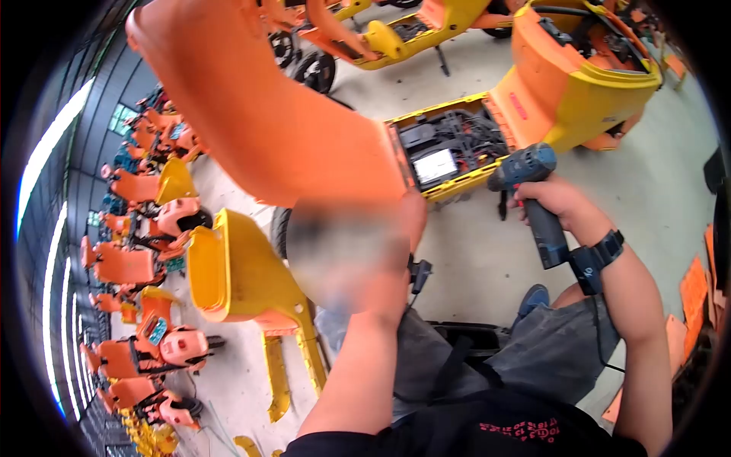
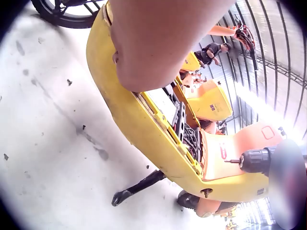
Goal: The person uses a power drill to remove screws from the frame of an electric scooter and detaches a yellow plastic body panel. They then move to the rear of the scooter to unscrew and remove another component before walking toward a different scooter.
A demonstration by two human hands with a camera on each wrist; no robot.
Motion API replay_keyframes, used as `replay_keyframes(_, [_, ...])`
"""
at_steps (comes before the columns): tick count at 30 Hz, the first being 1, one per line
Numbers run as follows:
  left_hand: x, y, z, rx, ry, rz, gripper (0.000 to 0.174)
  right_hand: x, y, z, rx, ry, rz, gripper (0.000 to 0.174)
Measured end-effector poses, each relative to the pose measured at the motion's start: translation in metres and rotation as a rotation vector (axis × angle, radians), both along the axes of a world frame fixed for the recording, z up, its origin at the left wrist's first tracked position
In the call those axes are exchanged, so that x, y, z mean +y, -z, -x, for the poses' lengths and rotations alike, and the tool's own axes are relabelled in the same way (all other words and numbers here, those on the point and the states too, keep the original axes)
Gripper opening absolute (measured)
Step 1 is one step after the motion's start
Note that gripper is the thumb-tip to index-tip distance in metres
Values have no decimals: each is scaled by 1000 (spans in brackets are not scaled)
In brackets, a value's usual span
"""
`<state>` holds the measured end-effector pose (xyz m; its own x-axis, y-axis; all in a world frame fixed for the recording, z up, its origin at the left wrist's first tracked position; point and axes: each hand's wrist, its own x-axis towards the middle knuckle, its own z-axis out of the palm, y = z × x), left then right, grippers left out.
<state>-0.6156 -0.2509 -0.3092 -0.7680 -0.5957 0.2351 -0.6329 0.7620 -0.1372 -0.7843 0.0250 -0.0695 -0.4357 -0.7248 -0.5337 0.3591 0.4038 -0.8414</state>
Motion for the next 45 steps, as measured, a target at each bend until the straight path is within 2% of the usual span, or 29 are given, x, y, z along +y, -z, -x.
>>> replay_keyframes(2, [6, -8, 13, 68, -117, -66, 11, 7, 6, 9, 0, 12, 22, 25])
replay_keyframes(9, [25, -45, 10, 59, -147, -230, 14, 17, 12, 42, 14, 134, -13, 19])
replay_keyframes(15, [19, -42, 12, 19, -165, -284, 16, 8, 26, 68, 1, 195, 0, 20])
replay_keyframes(21, [15, -54, 13, -7, -123, -335, 19, -4, 38, 87, -25, 248, 5, 21])
replay_keyframes(24, [28, -61, 18, 113, -106, -470, 21, -7, 42, 94, 1, 246, -3, 20])
replay_keyframes(26, [46, -44, 20, 117, 111, -630, 22, -8, 44, 97, 28, 234, -15, 19])
replay_keyframes(28, [83, -20, 15, -117, 272, -934, 21, -10, 44, 97, 51, 235, -23, 17])
replay_keyframes(29, [107, -5, 6, -198, 400, -913, 18, -11, 43, 97, 56, 228, -28, 17])
replay_keyframes(30, [133, -3, -2, -380, 436, -1072, 17, -12, 42, 97, 67, 228, -24, 17])
replay_keyframes(31, [148, 38, -12, -645, 718, -1092, 25, -14, 41, 97, 79, 226, -19, 17])
replay_keyframes(32, [169, 53, -25, -816, 837, -1116, 28, -16, 42, 98, 85, 215, -23, 17])
replay_keyframes(33, [190, 30, -35, -936, 614, -1353, 34, -17, 46, 101, 57, 214, -24, 16])
replay_keyframes(34, [207, 70, -43, -1136, 796, -1173, 39, -18, 47, 103, 29, 214, -26, 15])
replay_keyframes(35, [214, 35, -50, -1176, 721, -1245, 48, -19, 46, 103, 34, 206, -30, 15])
replay_keyframes(37, [213, -32, -42, -1200, 660, -1180, 54, -19, 48, 102, 73, 188, -50, 15])
replay_keyframes(39, [195, 15, -28, -888, 731, -1026, 54, -18, 51, 101, 66, 194, -56, 15])
replay_keyframes(41, [182, -10, -11, -604, 560, -1015, 40, -17, 52, 103, 60, 207, -55, 15])
replay_keyframes(45, [161, -49, 5, -455, 492, -966, 37, -19, 49, 103, 118, 202, -73, 16])
